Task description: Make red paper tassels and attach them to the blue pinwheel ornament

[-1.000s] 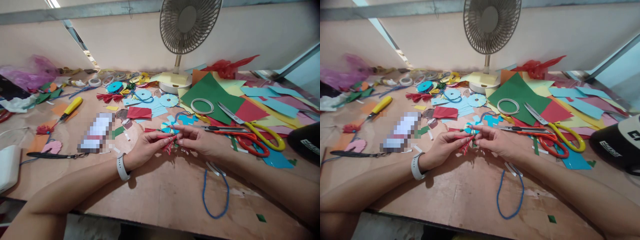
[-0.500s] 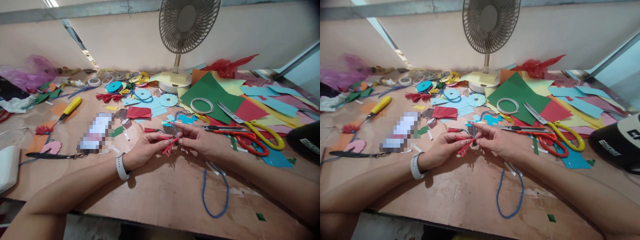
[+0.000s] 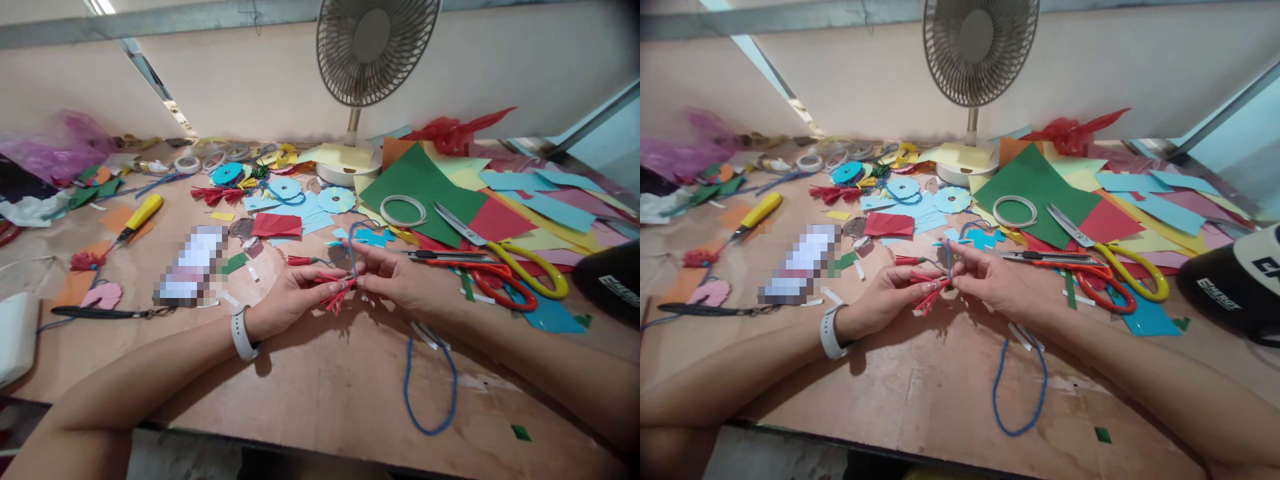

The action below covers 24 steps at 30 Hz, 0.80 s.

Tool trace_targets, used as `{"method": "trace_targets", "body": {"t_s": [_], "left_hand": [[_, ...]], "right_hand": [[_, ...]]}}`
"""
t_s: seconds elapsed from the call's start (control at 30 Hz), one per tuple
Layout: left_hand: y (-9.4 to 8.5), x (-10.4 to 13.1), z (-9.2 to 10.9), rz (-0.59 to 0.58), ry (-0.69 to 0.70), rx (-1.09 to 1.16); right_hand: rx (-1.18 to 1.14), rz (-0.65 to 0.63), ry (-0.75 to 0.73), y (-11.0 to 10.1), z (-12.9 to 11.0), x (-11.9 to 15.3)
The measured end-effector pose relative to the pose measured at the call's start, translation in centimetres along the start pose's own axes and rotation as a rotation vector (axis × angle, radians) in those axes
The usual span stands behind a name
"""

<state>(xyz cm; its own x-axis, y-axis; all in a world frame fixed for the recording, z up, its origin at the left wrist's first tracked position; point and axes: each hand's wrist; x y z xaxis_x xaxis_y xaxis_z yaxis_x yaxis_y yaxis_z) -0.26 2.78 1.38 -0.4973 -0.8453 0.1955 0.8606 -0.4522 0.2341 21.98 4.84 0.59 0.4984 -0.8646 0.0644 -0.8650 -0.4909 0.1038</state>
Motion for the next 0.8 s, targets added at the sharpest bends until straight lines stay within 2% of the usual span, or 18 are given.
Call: {"method": "trace_targets", "body": {"t_s": [0.33, 0.57, 0.8], "left_hand": [[-0.4, -0.1, -0.9, -0.044, -0.052, 0.181], [-0.4, -0.2, -1.2, -0.039, -0.007, 0.12], [-0.2, -0.2, -1.0, -0.057, -0.004, 0.099]], "right_hand": [[-0.033, 0.019, -0.022, 0.4, -0.2, 0.0], [0.024, 0.019, -0.006, 0.8, -1.1, 0.2], [0.018, 0.101, -0.025, 0.9, -0.7, 0.2]]}}
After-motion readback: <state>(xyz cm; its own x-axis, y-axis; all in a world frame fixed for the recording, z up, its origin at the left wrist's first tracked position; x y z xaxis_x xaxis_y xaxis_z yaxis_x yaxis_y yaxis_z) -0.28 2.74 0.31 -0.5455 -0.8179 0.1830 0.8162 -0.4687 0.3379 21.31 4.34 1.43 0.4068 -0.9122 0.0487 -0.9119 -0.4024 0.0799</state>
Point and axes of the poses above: each hand's wrist, its own x-axis away from the middle knuckle, its own y-axis out of the palm, z = x × y, and after that the axes turned 6 degrees about -y, right-handed
